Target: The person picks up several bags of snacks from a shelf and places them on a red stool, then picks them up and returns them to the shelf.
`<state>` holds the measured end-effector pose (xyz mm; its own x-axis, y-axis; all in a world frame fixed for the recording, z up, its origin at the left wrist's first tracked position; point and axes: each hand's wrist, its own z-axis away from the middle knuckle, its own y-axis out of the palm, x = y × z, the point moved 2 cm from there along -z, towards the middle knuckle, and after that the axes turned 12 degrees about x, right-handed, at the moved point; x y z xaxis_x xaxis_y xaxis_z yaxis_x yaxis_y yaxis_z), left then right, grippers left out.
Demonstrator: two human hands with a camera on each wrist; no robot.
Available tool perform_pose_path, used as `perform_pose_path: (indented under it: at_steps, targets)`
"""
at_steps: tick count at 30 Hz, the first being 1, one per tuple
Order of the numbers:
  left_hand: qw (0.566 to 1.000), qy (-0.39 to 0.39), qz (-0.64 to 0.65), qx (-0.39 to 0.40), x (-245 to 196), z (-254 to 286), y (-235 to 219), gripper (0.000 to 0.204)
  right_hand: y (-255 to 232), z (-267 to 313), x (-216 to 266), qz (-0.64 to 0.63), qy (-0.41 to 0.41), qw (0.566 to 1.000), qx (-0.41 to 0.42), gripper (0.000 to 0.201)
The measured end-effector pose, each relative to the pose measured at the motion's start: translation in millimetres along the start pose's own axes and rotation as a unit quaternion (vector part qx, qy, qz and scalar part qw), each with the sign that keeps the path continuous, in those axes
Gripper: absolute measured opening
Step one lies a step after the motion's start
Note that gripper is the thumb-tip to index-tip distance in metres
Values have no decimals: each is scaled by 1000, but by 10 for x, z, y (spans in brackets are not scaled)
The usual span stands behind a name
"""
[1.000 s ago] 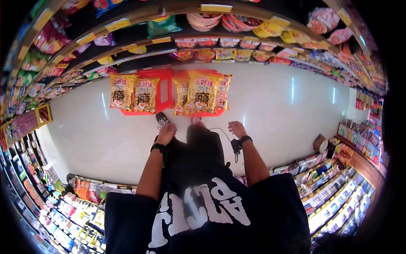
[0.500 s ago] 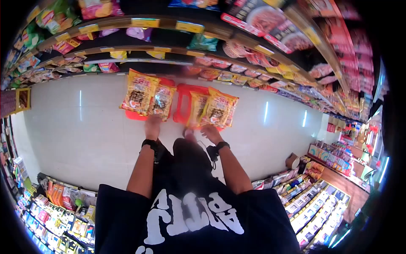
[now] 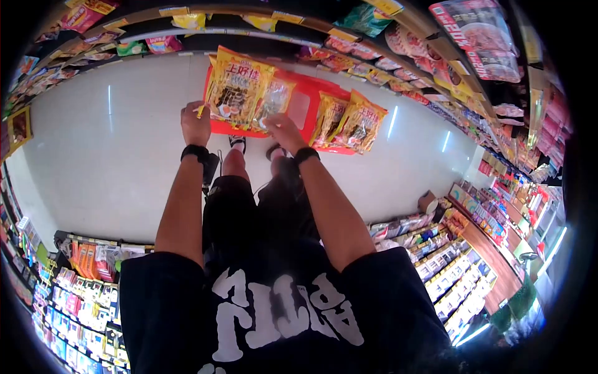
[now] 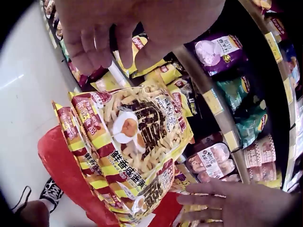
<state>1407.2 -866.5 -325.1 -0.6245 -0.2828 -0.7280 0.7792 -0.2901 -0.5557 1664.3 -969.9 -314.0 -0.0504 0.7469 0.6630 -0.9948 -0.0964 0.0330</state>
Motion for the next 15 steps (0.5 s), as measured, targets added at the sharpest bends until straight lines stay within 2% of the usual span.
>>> perform_pose_path:
  at_steps: [1, 4, 5, 8, 12, 13, 15]
  targets:
    - [999, -32, -21, 26, -8, -26, -15, 30, 42, -100, -48, -10, 11, 1000, -2, 47]
    - [999, -35, 20, 34, -15, -107, 45, 30, 134, -358, -185, 14, 7, 999, -30, 56]
    - [999, -23, -6, 48, 43, -145, 77, 39, 149, -422, -212, -27, 32, 999, -3, 61]
    - [998, -11, 3, 63, 115, -248, 160, 45, 239, -384, -18, -90, 41, 995, -8, 66]
    - [991, -50, -26, 123, -23, -310, 136, 55, 314, -380, 92, -151, 66, 986, 7, 73]
    - [989, -52, -15, 141, -61, -323, 125, 56, 339, -419, 70, -162, 79, 984, -11, 73]
    - [983, -56, 7, 177, -101, -326, 109, 59, 333, -452, 78, -169, 66, 983, 8, 66]
